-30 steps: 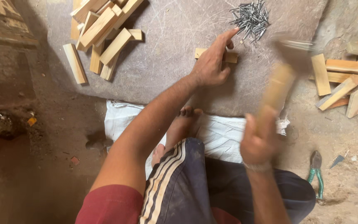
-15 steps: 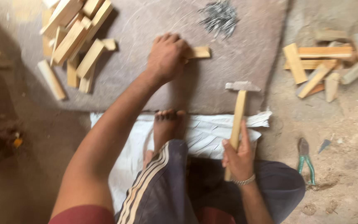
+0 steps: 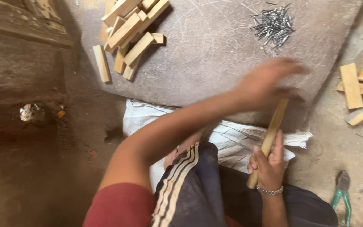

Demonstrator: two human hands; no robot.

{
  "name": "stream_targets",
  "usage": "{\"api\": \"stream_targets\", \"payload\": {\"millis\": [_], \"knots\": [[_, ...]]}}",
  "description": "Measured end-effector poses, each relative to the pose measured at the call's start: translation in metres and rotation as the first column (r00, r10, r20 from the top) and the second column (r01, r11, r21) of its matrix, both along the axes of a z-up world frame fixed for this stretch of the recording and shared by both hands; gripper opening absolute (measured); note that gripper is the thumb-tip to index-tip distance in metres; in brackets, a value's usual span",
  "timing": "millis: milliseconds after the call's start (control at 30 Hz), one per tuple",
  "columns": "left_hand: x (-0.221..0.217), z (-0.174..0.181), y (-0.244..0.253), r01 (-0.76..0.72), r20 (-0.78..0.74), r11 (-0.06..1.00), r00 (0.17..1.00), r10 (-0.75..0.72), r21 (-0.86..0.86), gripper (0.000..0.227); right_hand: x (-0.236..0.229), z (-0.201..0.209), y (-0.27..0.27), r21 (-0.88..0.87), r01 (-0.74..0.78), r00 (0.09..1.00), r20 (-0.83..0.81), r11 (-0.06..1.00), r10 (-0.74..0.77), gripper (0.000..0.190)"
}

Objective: The person sits on the floor and repeatedly hammers nails into small wooden blocks using a hammer. They pick up each block, place a nail, and strike it until the nail is driven in, then set the block aside.

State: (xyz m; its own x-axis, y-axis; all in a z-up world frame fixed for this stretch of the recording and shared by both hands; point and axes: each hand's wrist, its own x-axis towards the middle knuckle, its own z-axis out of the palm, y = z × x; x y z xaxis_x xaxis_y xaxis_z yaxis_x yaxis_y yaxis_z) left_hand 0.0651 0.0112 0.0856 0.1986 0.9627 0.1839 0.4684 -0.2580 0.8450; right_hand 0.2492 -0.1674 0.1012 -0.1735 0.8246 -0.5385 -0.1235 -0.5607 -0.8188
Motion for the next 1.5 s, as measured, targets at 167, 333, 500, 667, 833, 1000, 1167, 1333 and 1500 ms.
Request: {"api": "stream_targets", "payload": {"millis": [167,333,500,667,833,1000,1167,1333,1500], "knots": [[-0.199,-0.015,-0.060,-0.469,-0.509,0.880,0.742,0.436,0.071,0.022,-0.008,0.002,0.008,-0.007,-0.007,0.999,0.044,1.000,0.007,0.089],[-0.304,-0.025,-0.098,-0.536,-0.757,0.804,0.405,0.512,0.257,0.031,-0.010,0.002,0.011,-0.007,-0.017,1.000,-0.009,1.000,0.017,0.090],[-0.304,-0.017,-0.092,-0.601,-0.733,0.797,0.515,0.444,0.059,0.017,-0.006,-0.002,0.009,0.012,-0.041,0.998,-0.041,0.999,0.042,0.091],[-0.231,0.004,-0.075,-0.119,0.503,0.667,0.564,0.655,-0.735,0.029,-0.004,-0.008,0.010,-0.009,-0.009,1.000,-0.020,1.000,0.009,0.092],[-0.158,0.015,-0.048,-0.009,0.502,0.715,0.706,0.500,-0.699,0.028,-0.004,-0.007,0.006,-0.020,0.027,1.000,0.001,0.999,-0.027,0.092],[-0.113,0.002,-0.026,-0.229,-0.132,0.952,0.970,0.205,-0.201,0.024,-0.007,-0.001,0.009,-0.017,0.062,0.998,0.003,0.998,-0.062,0.091],[-0.111,-0.026,-0.027,0.025,-0.516,0.974,0.851,0.097,0.226,0.025,-0.011,0.002,0.013,-0.026,0.081,0.996,0.026,0.996,-0.080,0.092],[-0.117,-0.036,-0.033,-0.031,-0.488,0.978,0.863,0.130,0.206,0.023,-0.009,0.001,0.010,-0.027,0.057,0.997,0.058,0.998,-0.055,0.090],[-0.112,-0.032,-0.023,-0.032,-0.450,0.986,0.887,0.102,0.161,0.016,-0.007,-0.001,0.011,-0.007,0.042,0.998,0.041,0.999,-0.042,0.089]]}}
